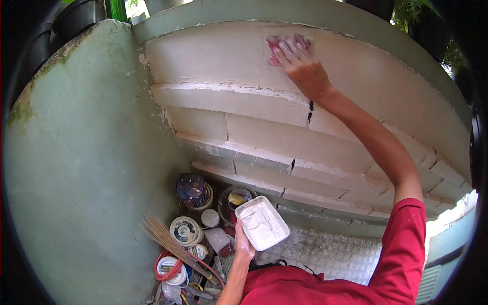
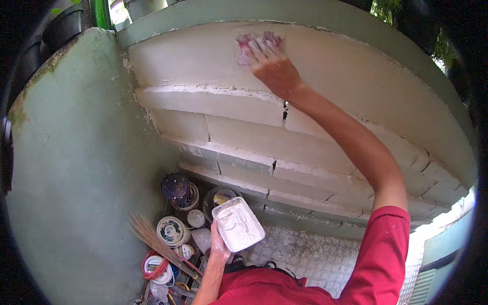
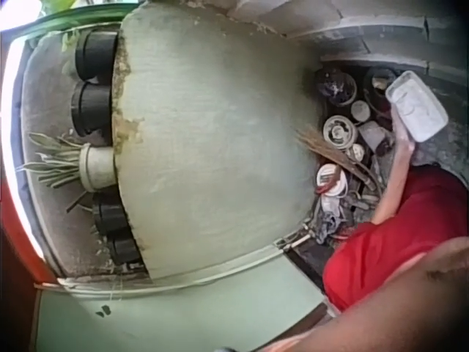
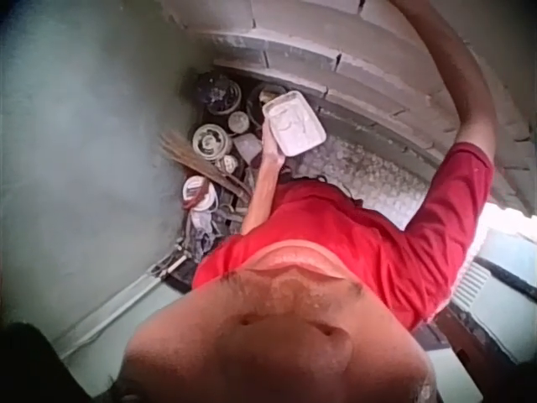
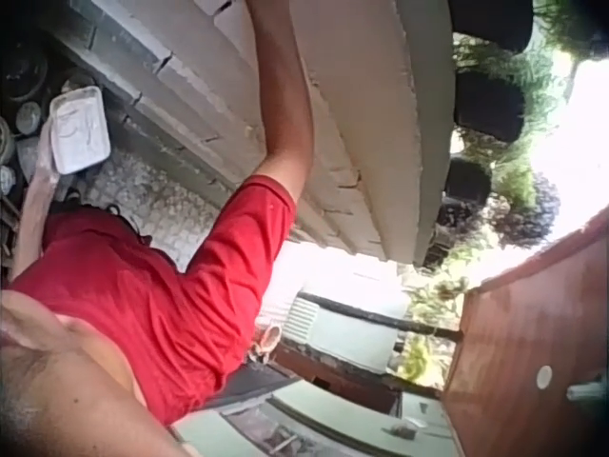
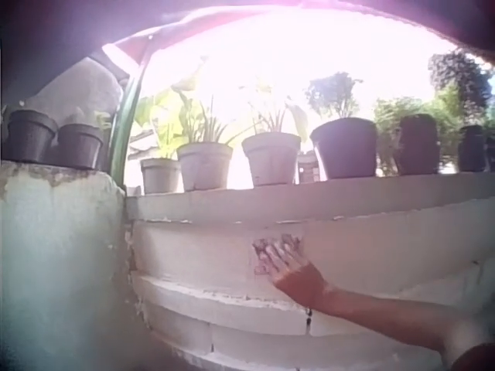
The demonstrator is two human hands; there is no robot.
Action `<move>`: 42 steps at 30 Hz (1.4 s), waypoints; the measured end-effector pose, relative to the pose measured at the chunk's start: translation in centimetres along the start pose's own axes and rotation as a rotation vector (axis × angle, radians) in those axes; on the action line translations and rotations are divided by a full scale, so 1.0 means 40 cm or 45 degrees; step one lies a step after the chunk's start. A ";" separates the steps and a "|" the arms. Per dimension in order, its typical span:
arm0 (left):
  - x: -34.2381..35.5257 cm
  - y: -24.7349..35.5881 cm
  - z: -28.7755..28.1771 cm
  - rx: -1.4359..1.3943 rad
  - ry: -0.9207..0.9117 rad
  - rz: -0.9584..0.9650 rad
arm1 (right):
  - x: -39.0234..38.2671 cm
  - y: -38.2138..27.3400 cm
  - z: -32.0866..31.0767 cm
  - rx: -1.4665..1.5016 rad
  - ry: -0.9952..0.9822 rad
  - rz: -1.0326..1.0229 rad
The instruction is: Patching a crack in an outdoor masonry wall using a small scraper and filler.
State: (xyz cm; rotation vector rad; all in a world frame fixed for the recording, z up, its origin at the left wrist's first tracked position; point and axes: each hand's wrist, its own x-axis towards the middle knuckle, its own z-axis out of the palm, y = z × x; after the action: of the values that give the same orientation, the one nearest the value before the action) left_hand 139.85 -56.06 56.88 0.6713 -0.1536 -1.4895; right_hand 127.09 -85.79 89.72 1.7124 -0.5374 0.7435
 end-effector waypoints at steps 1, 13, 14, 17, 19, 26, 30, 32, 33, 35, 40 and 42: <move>0.009 0.017 -0.005 0.001 -0.015 -0.006 | -0.030 -0.009 0.014 -0.001 0.019 -0.011; 0.043 0.155 -0.078 -0.016 -0.082 -0.034 | 0.075 -0.031 -0.058 0.017 -0.126 0.160; 0.043 0.159 -0.076 -0.009 -0.073 -0.044 | 0.065 -0.045 -0.036 -0.076 -0.149 0.172; 0.044 0.164 -0.092 -0.016 -0.074 -0.065 | -0.016 -0.118 -0.025 0.031 -0.307 0.190; 0.033 0.165 -0.103 -0.023 -0.093 -0.083 | -0.090 -0.146 -0.022 0.047 -0.300 0.133; 0.023 0.189 -0.122 -0.018 -0.148 -0.124 | -0.023 -0.156 -0.097 0.270 -0.187 0.207; 0.034 0.195 -0.117 -0.007 -0.169 -0.116 | -0.055 -0.182 -0.034 0.064 -0.251 0.198; 0.034 0.202 -0.121 -0.011 -0.150 -0.109 | -0.087 -0.208 -0.033 0.093 -0.258 0.164; 0.035 0.205 -0.122 -0.012 -0.137 -0.107 | -0.099 -0.207 -0.035 0.100 -0.257 0.159; 0.036 0.210 -0.139 -0.027 -0.133 -0.100 | -0.086 -0.202 -0.082 0.271 -0.372 0.225; 0.044 0.218 -0.143 -0.032 -0.114 -0.076 | -0.042 -0.100 -0.162 0.554 -0.377 0.306; 0.051 0.219 -0.147 -0.029 -0.096 -0.098 | 0.000 -0.062 -0.186 0.632 -0.367 0.346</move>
State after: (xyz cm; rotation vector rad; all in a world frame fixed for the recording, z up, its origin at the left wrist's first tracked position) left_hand 150.52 -56.65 55.87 0.6087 -0.1697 -1.5896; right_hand 127.28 -77.98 89.26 2.2567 -0.8481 0.8781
